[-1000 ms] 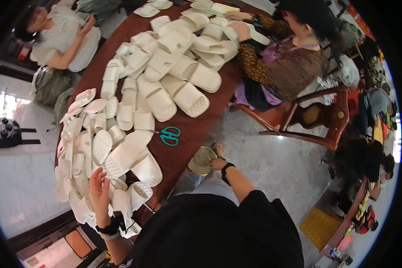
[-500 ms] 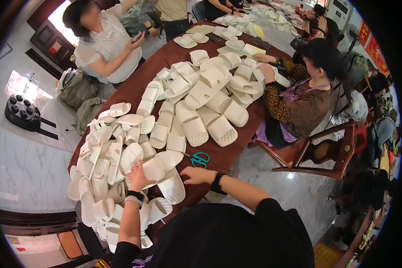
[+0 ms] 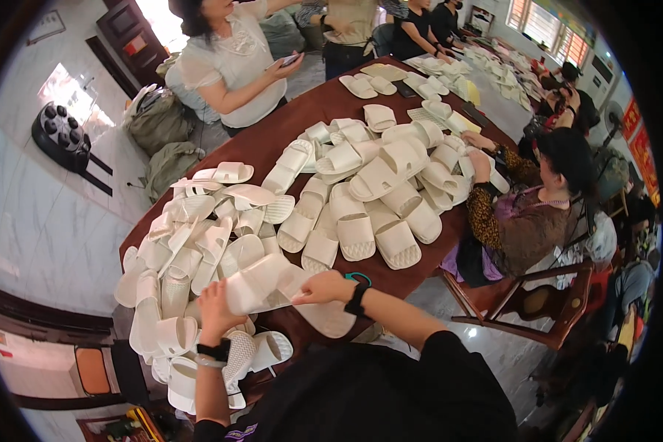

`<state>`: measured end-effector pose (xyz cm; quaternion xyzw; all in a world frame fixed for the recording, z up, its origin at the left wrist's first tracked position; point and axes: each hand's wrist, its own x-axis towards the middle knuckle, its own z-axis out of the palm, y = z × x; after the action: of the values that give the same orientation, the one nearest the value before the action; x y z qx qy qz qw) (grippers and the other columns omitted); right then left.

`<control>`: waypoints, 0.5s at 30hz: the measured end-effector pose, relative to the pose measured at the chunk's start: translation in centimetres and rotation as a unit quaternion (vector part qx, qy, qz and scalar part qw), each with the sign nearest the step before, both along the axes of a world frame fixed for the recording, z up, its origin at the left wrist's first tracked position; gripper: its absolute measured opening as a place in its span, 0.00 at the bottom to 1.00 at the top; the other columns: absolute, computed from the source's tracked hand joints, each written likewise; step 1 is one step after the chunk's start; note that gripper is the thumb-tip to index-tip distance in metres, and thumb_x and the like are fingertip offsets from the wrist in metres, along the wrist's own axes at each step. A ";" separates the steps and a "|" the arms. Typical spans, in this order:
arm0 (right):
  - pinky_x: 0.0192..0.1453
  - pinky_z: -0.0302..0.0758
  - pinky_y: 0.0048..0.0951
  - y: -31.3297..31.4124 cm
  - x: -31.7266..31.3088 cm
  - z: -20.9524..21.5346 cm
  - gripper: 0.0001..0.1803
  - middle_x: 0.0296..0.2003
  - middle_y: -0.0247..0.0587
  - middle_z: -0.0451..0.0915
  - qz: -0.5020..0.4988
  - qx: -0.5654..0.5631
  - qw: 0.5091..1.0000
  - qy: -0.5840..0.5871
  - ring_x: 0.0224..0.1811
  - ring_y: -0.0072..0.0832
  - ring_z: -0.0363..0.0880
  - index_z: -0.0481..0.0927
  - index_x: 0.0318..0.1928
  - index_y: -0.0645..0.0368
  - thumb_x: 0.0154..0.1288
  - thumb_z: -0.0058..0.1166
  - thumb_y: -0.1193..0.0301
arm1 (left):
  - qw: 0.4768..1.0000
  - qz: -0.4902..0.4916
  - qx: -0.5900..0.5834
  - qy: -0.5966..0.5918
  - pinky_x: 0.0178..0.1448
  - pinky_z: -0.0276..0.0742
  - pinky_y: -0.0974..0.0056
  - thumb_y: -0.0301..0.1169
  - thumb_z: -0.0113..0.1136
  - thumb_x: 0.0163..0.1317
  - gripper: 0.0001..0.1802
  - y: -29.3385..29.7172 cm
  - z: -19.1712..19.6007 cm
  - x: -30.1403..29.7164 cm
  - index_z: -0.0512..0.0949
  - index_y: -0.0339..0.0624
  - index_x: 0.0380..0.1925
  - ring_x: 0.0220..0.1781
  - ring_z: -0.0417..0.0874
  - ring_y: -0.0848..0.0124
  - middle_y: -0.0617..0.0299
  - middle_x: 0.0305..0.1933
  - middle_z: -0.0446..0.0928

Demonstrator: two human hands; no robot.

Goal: Trimming loose threads and sorting white foam slippers at a production table.

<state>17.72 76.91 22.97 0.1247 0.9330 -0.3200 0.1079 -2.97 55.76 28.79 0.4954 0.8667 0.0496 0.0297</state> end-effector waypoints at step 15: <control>0.19 0.62 0.34 0.6 10.6 12.6 0.26 0.20 0.34 0.67 0.245 0.043 0.937 0.248 0.17 0.37 0.70 0.71 0.18 0.55 0.50 0.60 0.46 | 0.962 -0.232 0.005 -0.144 0.64 0.56 0.50 0.41 0.73 0.22 0.54 0.8 7.6 5.3 0.64 0.42 0.58 0.61 0.63 0.51 0.51 0.58 0.65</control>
<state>28.32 77.52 35.59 -0.1860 0.9446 -0.2644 -0.0570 2.37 56.53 36.42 0.6704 0.7148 0.1161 0.1620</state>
